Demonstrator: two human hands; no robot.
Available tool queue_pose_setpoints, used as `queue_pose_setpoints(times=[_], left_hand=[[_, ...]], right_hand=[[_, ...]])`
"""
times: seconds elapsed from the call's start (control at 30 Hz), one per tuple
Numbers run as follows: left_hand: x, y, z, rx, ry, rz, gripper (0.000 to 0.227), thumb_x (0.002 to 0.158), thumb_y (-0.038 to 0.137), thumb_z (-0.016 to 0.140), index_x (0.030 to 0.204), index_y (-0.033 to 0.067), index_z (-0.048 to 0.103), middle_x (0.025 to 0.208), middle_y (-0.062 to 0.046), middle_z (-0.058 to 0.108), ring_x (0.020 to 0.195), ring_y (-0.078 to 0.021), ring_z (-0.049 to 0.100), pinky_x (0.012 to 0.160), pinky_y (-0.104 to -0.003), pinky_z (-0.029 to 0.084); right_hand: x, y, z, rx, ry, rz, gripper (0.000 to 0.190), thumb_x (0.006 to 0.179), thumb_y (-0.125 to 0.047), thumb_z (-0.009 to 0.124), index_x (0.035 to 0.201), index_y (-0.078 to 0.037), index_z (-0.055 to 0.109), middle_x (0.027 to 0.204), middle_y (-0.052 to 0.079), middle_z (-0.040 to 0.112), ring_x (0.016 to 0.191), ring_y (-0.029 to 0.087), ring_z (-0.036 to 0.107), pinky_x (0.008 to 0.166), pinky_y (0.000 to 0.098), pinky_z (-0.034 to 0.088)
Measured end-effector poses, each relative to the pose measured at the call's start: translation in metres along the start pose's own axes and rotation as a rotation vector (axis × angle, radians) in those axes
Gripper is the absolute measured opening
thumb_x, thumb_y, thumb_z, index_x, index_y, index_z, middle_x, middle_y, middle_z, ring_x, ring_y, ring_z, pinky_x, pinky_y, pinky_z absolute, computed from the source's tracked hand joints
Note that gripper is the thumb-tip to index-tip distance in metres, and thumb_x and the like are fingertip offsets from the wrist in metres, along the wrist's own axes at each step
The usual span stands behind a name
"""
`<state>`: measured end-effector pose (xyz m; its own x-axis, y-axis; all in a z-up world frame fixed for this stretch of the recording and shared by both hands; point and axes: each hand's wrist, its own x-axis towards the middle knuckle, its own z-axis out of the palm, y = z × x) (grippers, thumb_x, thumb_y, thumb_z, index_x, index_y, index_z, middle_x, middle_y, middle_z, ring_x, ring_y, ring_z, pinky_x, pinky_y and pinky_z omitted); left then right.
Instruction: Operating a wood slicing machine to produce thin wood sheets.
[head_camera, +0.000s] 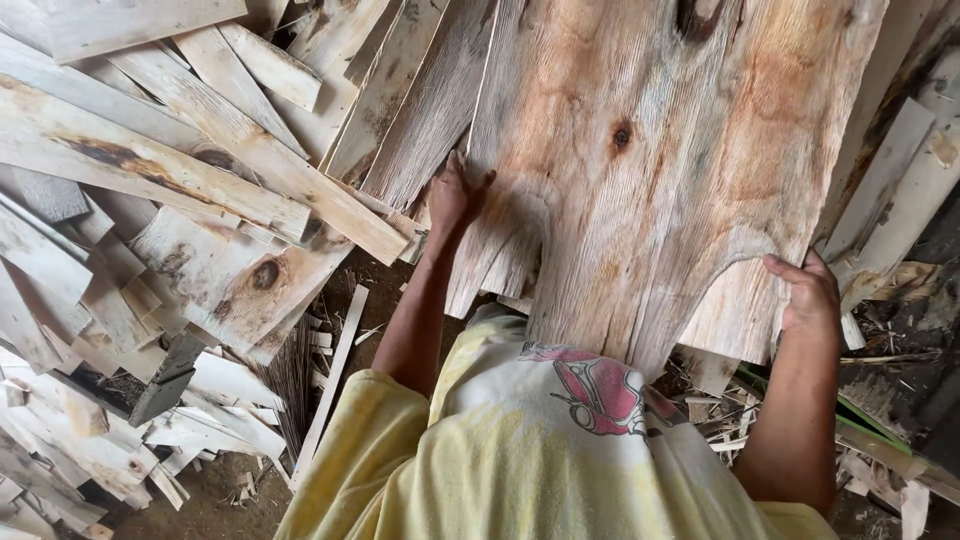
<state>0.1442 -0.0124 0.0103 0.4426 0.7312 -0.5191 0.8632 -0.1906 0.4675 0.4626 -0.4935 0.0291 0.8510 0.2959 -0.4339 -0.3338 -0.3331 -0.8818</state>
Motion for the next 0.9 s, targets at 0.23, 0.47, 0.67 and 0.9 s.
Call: queue_pose_setpoints(times=[0.23,0.47,0.67,0.9], left_hand=[[0.048,-0.016,0.032,0.073,0.184,0.201,0.061,0.092,0.062,0.068,0.120,0.0078,0.063,0.084,-0.008,0.072,0.068,-0.0219,0.063,0.053,-0.038,0.052],[0.100,-0.071,0.125,-1.382,-0.135,0.186,0.076,0.100,0.065,0.072,0.086,-0.0067,0.051,0.087,-0.027,0.054,0.114,-0.0412,0.074,0.062,-0.047,0.043],[0.039,-0.007,0.057,-0.712,-0.153,0.190,0.077,0.091,0.036,0.082,0.147,0.0010,0.041,0.155,-0.025,0.043,0.145,-0.0367,0.040,0.118,-0.050,0.037],[-0.069,0.098,0.015,-0.649,-0.337,0.400,0.069,0.088,0.024,0.076,0.149,0.0111,0.046,0.159,-0.015,0.040,0.148,-0.0365,0.038,0.117,-0.057,0.036]], right_hand=[[0.018,0.028,-0.022,-0.030,0.000,0.037,0.064,0.084,-0.002,0.080,0.144,-0.002,0.057,0.132,0.014,0.067,0.124,0.024,0.060,0.116,0.0456,0.037],[-0.070,-0.090,0.013,-0.018,-0.017,-0.120,0.047,0.088,0.000,0.076,0.134,-0.004,0.066,0.129,0.013,0.071,0.116,0.021,0.067,0.105,0.0405,0.052],[-0.053,-0.008,-0.012,-0.022,0.113,-0.039,0.043,0.090,0.004,0.072,0.130,-0.006,0.064,0.121,0.006,0.072,0.113,0.019,0.066,0.105,0.0387,0.052],[-0.019,0.082,-0.035,-0.052,0.126,0.201,0.059,0.094,-0.013,0.074,0.148,0.001,0.053,0.142,0.018,0.061,0.131,0.028,0.055,0.117,0.0481,0.037]])
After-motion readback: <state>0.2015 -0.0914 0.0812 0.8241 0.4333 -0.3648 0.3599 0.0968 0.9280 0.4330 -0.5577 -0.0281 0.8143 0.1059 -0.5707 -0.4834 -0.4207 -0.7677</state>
